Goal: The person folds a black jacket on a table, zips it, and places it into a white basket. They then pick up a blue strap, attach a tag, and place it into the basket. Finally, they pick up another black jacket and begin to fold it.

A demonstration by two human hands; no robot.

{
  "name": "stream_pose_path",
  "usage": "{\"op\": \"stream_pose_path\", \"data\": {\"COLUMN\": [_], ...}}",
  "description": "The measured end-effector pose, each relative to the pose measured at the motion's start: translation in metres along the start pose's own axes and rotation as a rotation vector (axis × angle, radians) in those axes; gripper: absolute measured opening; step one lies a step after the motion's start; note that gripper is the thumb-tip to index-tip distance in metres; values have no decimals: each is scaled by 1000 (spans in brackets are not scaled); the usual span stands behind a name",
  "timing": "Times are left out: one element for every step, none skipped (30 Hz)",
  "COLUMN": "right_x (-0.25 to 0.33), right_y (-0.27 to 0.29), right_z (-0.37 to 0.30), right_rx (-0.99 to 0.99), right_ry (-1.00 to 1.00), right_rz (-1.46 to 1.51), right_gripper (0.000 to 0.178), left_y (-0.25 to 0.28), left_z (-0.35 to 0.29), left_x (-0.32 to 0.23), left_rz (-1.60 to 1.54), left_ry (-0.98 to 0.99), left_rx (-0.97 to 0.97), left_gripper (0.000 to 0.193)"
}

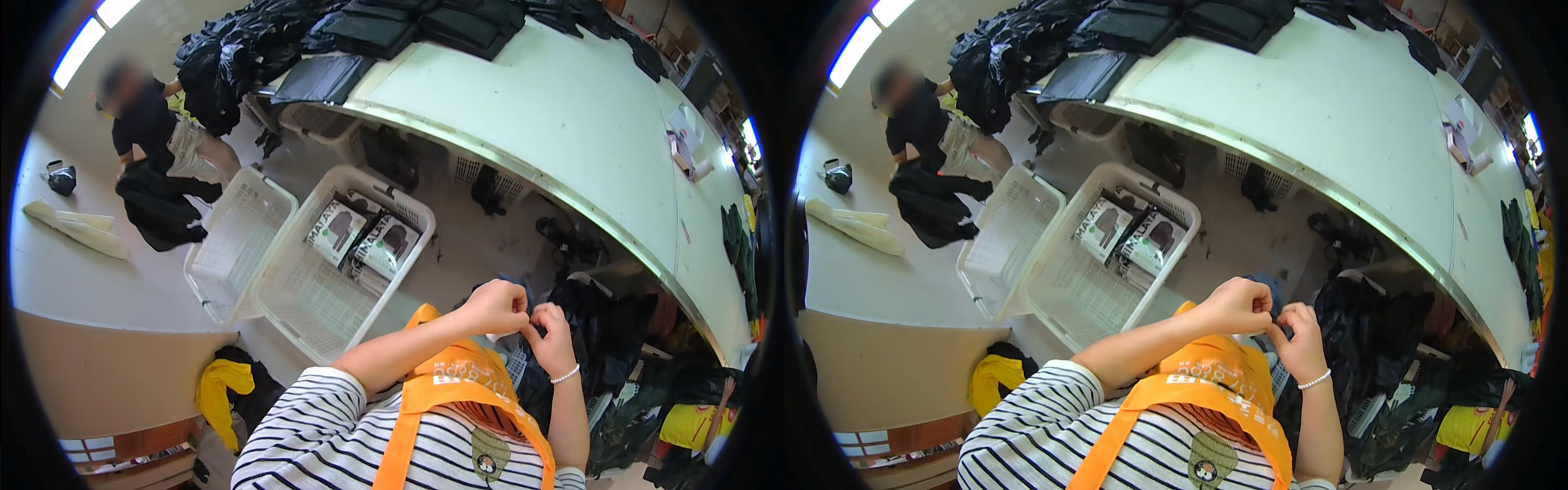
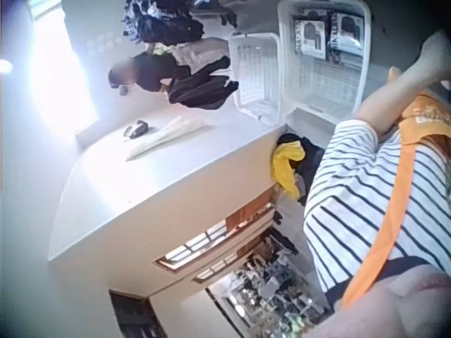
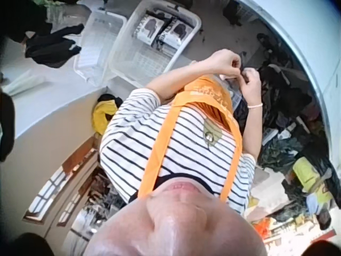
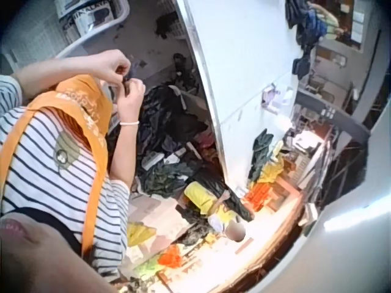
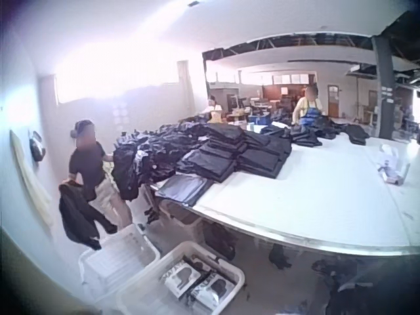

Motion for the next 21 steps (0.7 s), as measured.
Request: {"op": "stream_pose_path", "data": {"right_x": [4,7,18,23,24,21,16,13,6,-2,4,8,13,19,21,25,28,21,13,5,-10], "right_y": [-1,-3,-2,0,4,13,18,22,24,25,19,12,17,18,21,26,28,33,36,40,48], "right_z": [3,2,3,0,-3,-8,-10,-6,-5,-6,-4,-1,2,-2,-2,-2,-4,-6,-11,-14,-19], "right_rx": [-12,-16,-22,15,-5,-46,-67,-77,-52,-31,15,59,-21,-83,-84,-85,-87,-148,-208,-271,-331], "right_ry": [48,91,144,151,126,89,56,109,-1,-116,-248,-381,-112,152,184,218,251,159,68,-17,-82], "right_rz": [-54,-108,-95,-11,194,393,669,772,742,713,534,357,139,-85,-6,72,155,217,280,344,323], "right_gripper": [15,15,14,15,14,15,15,13,13,13,13,14,14,14,15,15,15,16,16,17,23], "left_y": [1,2,6,10,15,19,17,16,17,15,12,9,13,17,17,14,15,17,17,20,22], "left_z": [-1,-4,-4,-2,2,7,10,11,12,12,10,9,7,3,5,6,7,7,8,10,11], "left_x": [-3,-1,9,21,33,37,43,44,44,46,42,40,31,24,27,27,15,2,-1,-2,4], "left_rz": [93,149,153,159,126,91,-89,-269,-352,-435,-455,-474,-414,-350,-383,-372,-222,-73,-90,-101,-157], "left_ry": [-31,-27,24,75,95,103,160,212,236,263,216,165,204,248,184,166,98,27,37,43,50], "left_rx": [-38,-92,-153,-212,-242,-254,-174,-87,-65,-37,-4,30,37,37,14,26,-35,-98,-120,-144,-129], "left_gripper": [18,18,18,18,17,16,14,12,13,14,13,12,11,10,9,9,10,10,10,11,11]}}
Point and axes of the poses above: each hand's wrist, its own z-axis towards the middle knuckle, its own y-axis out of the back of the hand, x = y × z, the point moved 7 cm from there along z, towards the middle knuckle, and after that the axes turned 10 degrees about z, right-handed, at the moved point
